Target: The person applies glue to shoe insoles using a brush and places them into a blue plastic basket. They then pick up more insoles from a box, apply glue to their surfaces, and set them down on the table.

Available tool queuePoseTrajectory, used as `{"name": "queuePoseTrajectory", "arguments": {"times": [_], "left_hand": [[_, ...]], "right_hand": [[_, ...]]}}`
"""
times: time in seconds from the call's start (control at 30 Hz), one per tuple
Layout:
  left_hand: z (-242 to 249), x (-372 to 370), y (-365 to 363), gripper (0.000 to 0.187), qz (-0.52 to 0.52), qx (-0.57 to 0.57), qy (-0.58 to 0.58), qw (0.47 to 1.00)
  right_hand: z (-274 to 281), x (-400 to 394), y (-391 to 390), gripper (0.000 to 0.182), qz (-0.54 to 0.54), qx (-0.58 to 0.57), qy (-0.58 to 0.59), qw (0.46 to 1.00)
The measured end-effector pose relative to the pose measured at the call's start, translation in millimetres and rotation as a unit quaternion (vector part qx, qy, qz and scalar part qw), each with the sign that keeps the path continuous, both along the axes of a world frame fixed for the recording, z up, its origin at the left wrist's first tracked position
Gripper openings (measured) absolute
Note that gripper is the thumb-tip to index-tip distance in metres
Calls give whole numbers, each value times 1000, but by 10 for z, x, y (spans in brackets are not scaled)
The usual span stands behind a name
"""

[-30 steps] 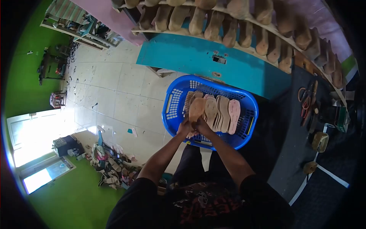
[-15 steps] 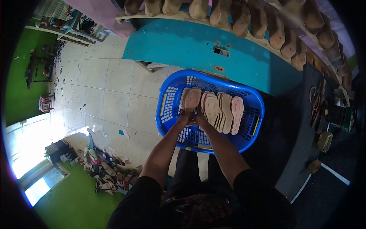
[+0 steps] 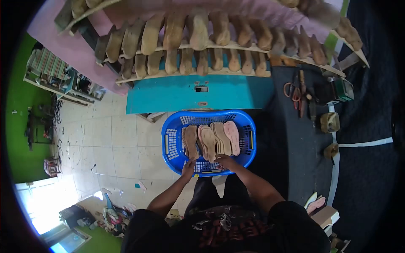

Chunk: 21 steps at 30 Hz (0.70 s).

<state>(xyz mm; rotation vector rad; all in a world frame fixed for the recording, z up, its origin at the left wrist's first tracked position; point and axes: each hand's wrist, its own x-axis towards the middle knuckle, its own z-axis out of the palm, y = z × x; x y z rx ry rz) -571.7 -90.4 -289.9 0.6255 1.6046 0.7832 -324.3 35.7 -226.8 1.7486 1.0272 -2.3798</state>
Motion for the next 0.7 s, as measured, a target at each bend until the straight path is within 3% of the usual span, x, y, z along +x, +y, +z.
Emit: {"name": "queuePoseTrajectory", "arguments": {"times": [0.1, 0.2, 0.23, 0.33, 0.37, 0.43, 0.5, 0.6, 0.7], "left_hand": [[528, 365, 116, 53, -54, -3, -147, 988], [682, 833, 267, 54, -130, 38, -232, 963], [1046, 1012, 366, 53, -161, 44, -188, 968], [1287, 1418, 566, 56, -246, 121, -154, 949], [1372, 1539, 668, 58, -262, 68, -210, 939], [1386, 1788, 725, 58, -240, 83, -226, 940], [1439, 1966, 739, 59, -233, 67, -255, 936], [1969, 2337, 799, 59, -275, 74, -258, 923], [2078, 2764, 755, 61, -304, 94, -268, 909]], "right_hand": [[337, 252, -12, 46, -57, 26, 57, 996], [613, 465, -83, 44, -74, 70, 111, 989], [651, 517, -141, 46, -74, 85, 112, 987], [413, 637, -400, 54, -109, 186, 140, 966], [352, 693, -453, 56, -129, 240, 154, 950], [396, 883, -540, 62, -142, 316, 121, 930], [862, 1186, -537, 61, -181, 297, 173, 922], [1681, 1599, -700, 60, -235, 272, 214, 908], [1746, 1958, -919, 61, -294, 305, 205, 883]]}}
